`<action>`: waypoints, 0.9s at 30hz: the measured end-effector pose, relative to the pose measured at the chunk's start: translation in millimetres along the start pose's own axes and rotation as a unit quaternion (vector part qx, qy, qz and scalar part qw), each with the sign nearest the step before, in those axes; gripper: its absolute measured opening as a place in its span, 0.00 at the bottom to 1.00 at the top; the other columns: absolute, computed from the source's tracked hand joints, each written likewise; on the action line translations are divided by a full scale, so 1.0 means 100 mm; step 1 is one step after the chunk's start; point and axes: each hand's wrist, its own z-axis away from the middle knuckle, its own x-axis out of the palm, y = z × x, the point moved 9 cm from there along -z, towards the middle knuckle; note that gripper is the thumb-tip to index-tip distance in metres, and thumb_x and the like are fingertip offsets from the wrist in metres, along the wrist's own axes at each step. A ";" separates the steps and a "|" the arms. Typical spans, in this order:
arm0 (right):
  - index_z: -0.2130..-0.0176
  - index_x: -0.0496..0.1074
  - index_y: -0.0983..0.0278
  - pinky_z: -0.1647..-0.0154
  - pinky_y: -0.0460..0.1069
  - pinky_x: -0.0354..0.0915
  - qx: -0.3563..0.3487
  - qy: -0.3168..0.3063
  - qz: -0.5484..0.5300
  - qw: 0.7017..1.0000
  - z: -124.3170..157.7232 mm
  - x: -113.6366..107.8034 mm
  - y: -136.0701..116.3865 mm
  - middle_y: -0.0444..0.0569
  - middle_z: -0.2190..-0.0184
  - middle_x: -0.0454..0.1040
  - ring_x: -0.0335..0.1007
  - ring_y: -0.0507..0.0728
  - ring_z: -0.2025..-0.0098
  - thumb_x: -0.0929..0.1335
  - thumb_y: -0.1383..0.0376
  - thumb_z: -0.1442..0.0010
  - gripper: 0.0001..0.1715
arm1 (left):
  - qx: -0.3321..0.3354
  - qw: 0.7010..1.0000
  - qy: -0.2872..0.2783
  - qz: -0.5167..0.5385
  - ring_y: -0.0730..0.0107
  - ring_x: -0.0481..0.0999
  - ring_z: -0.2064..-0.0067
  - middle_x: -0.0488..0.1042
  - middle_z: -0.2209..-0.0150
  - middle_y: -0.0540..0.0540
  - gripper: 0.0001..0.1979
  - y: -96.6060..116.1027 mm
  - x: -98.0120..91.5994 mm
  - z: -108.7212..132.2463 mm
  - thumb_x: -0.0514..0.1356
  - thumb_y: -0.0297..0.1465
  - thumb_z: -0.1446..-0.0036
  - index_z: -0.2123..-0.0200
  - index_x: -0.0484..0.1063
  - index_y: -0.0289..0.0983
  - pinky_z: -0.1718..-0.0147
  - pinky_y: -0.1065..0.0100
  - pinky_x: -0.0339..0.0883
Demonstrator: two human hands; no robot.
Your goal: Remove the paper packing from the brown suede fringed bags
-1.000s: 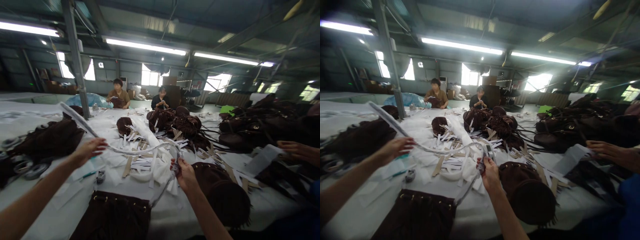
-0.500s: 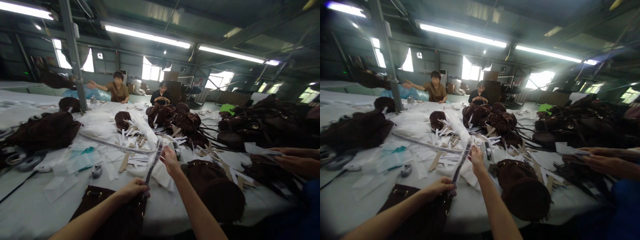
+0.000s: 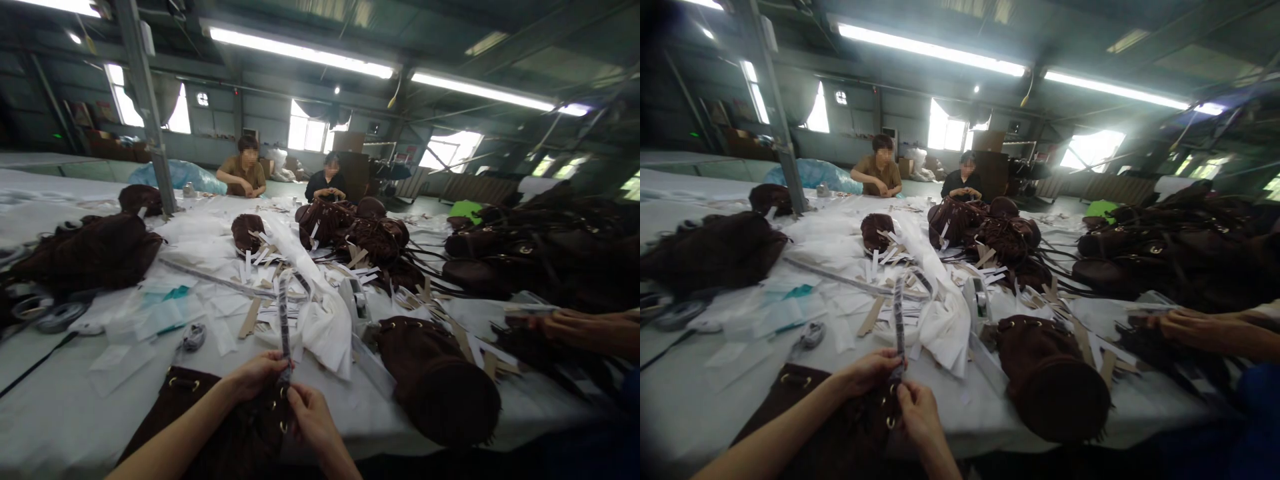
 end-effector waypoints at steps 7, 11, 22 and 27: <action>0.58 0.69 0.68 0.91 0.42 0.51 -0.020 0.010 0.005 1.000 -0.01 0.14 0.07 0.37 0.87 0.66 0.55 0.46 0.91 0.67 0.37 0.54 0.40 | 0.036 0.995 0.092 -0.011 0.82 0.55 0.87 0.62 0.88 0.57 0.24 -0.01 -0.20 -0.09 0.69 0.49 0.63 0.77 0.70 0.33 0.86 0.75 0.46; 0.57 0.68 0.66 0.92 0.41 0.51 -0.018 0.005 0.001 1.000 0.02 0.16 0.10 0.37 0.86 0.66 0.54 0.46 0.91 0.67 0.37 0.55 0.40 | 0.050 0.991 0.119 -0.031 0.82 0.55 0.87 0.61 0.88 0.57 0.26 0.02 -0.24 -0.07 0.66 0.53 0.63 0.77 0.68 0.35 0.87 0.76 0.45; 0.53 0.67 0.67 0.93 0.42 0.46 -0.021 0.052 -0.080 0.995 0.04 0.14 0.42 0.38 0.88 0.66 0.52 0.46 0.92 0.71 0.35 0.63 0.50 | 0.071 0.967 0.097 -0.223 0.79 0.56 0.82 0.62 0.84 0.56 0.20 0.14 -0.03 0.06 0.64 0.47 0.56 0.80 0.67 0.35 0.82 0.73 0.48; 0.57 0.67 0.64 0.90 0.42 0.51 -0.015 0.125 -0.131 0.983 -0.03 0.03 0.60 0.37 0.90 0.65 0.56 0.48 0.91 0.73 0.37 0.68 0.48 | 0.102 0.911 0.119 -0.382 0.73 0.62 0.76 0.63 0.83 0.55 0.07 0.25 0.15 0.24 0.63 0.31 0.58 0.81 0.69 0.35 0.76 0.71 0.50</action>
